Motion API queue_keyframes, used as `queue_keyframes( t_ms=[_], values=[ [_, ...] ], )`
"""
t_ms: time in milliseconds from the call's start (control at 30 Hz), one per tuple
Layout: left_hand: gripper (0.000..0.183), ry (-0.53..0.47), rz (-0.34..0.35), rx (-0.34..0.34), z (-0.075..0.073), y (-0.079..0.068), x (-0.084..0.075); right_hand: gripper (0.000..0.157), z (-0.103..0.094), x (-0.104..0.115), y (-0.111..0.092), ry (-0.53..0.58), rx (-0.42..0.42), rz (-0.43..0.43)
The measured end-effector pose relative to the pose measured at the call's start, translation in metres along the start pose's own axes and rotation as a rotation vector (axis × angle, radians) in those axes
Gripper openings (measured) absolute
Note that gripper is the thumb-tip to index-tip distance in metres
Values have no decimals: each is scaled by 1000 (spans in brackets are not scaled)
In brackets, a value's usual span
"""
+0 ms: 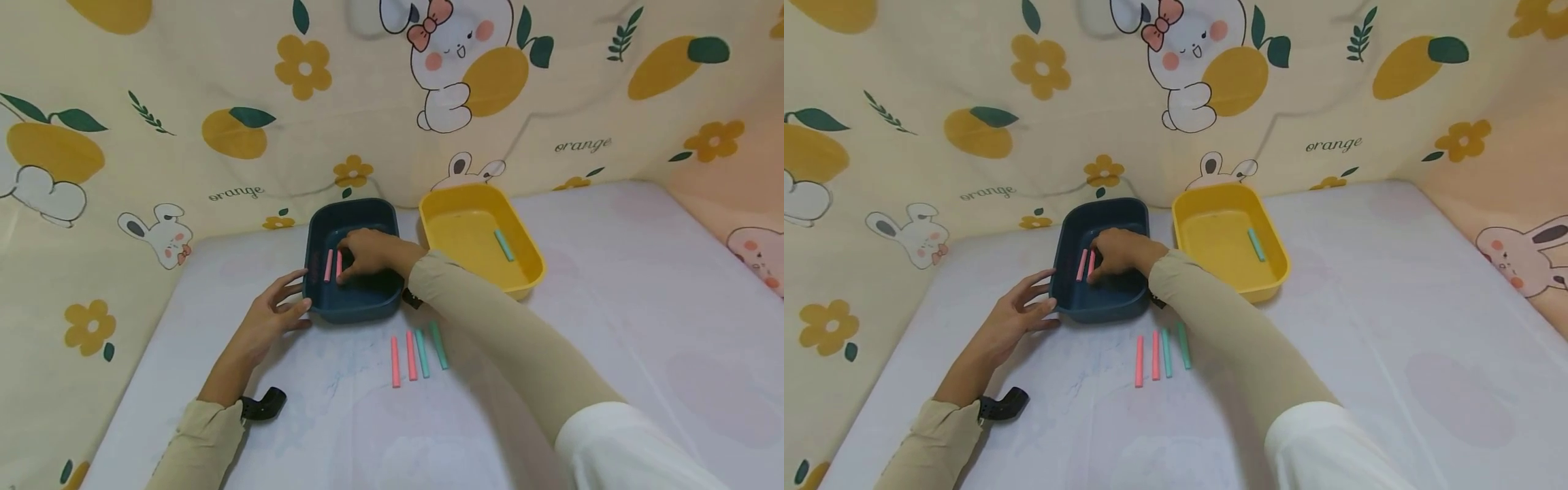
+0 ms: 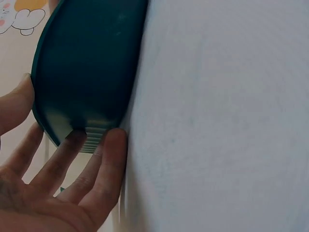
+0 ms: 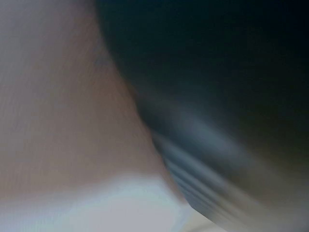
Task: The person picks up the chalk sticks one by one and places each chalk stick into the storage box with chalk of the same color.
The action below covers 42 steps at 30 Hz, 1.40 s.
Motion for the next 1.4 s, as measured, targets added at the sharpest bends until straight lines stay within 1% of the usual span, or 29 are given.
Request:
queue_keyframes(
  t_ms=[167, 400, 733, 900, 1033, 1200, 1400],
  values=[
    [66, -3, 4, 5, 0, -1, -4, 78, -1, -1, 4, 13, -16, -14],
    [66, -9, 39, 28, -1, 0, -2, 79, 3, -4, 7, 17, 14, 3],
    [66, 7, 9, 19, 1, -2, 0, 77, 8, -1, 7, -11, 10, 5],
    [67, 8, 6, 17, 2, -2, 2, 82, 10, -2, 6, 9, 18, -9],
    [67, 11, 5, 14, 3, -1, 3, 82, 7, -3, 2, 34, -34, -35],
    [67, 15, 7, 12, 3, -1, 3, 75, 3, -2, -4, 58, -111, -112],
    [67, 17, 2, 7, 2, -3, 0, 73, -2, 2, -15, 69, -121, -153]
  ],
)
Point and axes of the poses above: each hand's wrist, its own y-axis towards the middle knuckle, its own z-axis out of the palm, x = y × z, the point moved 1 cm from there along y, towards the middle knuckle, and after that the axes turned 4 degrees about -x, right-handed, at the moved point
